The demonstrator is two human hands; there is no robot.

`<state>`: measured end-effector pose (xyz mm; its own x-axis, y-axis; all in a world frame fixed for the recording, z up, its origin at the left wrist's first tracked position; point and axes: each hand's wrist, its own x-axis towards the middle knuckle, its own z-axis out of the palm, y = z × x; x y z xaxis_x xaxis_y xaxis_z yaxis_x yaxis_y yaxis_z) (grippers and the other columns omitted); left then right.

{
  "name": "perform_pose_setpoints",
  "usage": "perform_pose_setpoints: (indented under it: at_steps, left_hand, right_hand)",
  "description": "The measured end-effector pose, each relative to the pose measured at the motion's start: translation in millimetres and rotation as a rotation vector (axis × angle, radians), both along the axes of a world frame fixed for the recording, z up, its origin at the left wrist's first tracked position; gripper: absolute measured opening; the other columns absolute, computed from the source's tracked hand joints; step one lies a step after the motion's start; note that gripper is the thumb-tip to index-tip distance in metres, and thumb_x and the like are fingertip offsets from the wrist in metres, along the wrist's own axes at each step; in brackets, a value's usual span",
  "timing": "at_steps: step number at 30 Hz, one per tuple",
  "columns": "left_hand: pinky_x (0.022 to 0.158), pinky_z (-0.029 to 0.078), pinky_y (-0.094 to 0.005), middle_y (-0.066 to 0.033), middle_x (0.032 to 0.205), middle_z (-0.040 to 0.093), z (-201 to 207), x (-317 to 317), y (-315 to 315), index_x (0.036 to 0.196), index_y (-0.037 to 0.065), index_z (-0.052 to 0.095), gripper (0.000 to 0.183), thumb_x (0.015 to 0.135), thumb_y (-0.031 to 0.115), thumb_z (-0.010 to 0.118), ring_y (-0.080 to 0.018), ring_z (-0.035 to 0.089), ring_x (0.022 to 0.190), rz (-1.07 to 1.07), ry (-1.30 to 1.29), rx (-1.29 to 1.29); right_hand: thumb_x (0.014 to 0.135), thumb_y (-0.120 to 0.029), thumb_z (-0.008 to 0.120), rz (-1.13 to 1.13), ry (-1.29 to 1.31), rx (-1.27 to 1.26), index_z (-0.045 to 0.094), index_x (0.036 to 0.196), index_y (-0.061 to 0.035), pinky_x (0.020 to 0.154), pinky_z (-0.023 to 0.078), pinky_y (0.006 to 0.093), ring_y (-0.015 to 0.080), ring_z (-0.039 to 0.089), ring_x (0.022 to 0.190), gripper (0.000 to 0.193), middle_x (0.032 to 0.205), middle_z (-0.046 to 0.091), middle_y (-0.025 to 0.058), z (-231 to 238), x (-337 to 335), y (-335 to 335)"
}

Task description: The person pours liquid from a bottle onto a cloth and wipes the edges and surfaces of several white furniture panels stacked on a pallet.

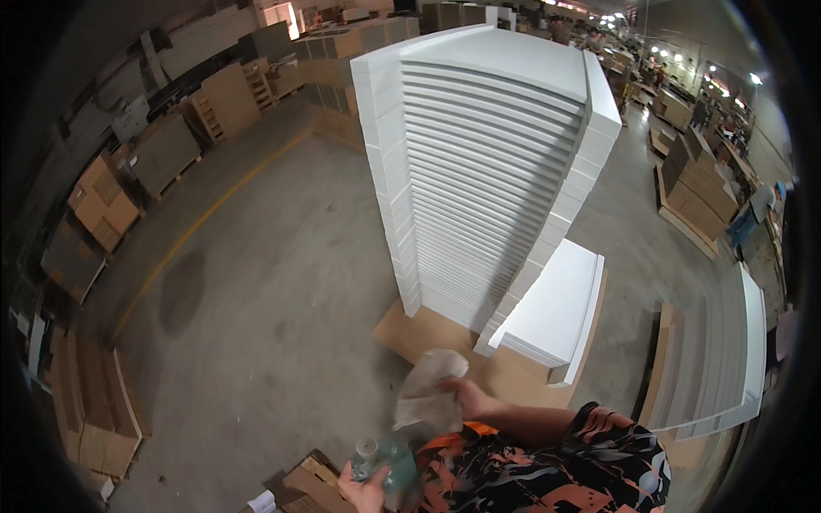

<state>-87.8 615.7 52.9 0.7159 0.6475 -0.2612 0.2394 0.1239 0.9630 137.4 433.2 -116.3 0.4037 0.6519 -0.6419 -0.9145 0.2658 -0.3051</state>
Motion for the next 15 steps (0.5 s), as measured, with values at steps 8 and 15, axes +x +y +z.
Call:
perform_pose_setpoints:
  at_steps: [8, 15]
  left_hand:
    - [0.072, 0.052, -0.0313, -0.0094, 0.097, 0.070, -0.6, -0.4, 61.3, 0.111, -0.002, 0.066, 0.030, 0.084, 0.009, 0.071, -0.0162, 0.064, 0.085, -0.182, 0.077, -0.120]
    - [0.077, 0.050, -0.0329, -0.0095, 0.102, 0.067, -42.5, 32.2, 137.9, 0.112, -0.005, 0.064, 0.029, 0.086, 0.005, 0.066, -0.0172, 0.060, 0.087, -0.245, 0.010, -0.005]
  right_hand:
    - [0.086, -0.025, 0.070, 0.384, -0.413, 0.074, 0.068, 0.111, -0.0017, 0.040, 0.035, 0.0252, 0.0087, 0.053, 0.052, 0.034, 0.096, 0.069, 0.0075, 183.8, -65.7, 110.1]
    - [0.092, -0.020, 0.060, 0.320, -0.409, 0.288, 0.059, 0.121, 0.0005, 0.090, 0.045, 0.0306, 0.0169, 0.057, 0.104, 0.035, 0.113, 0.063, 0.0066, 135.2, -24.7, 189.0]
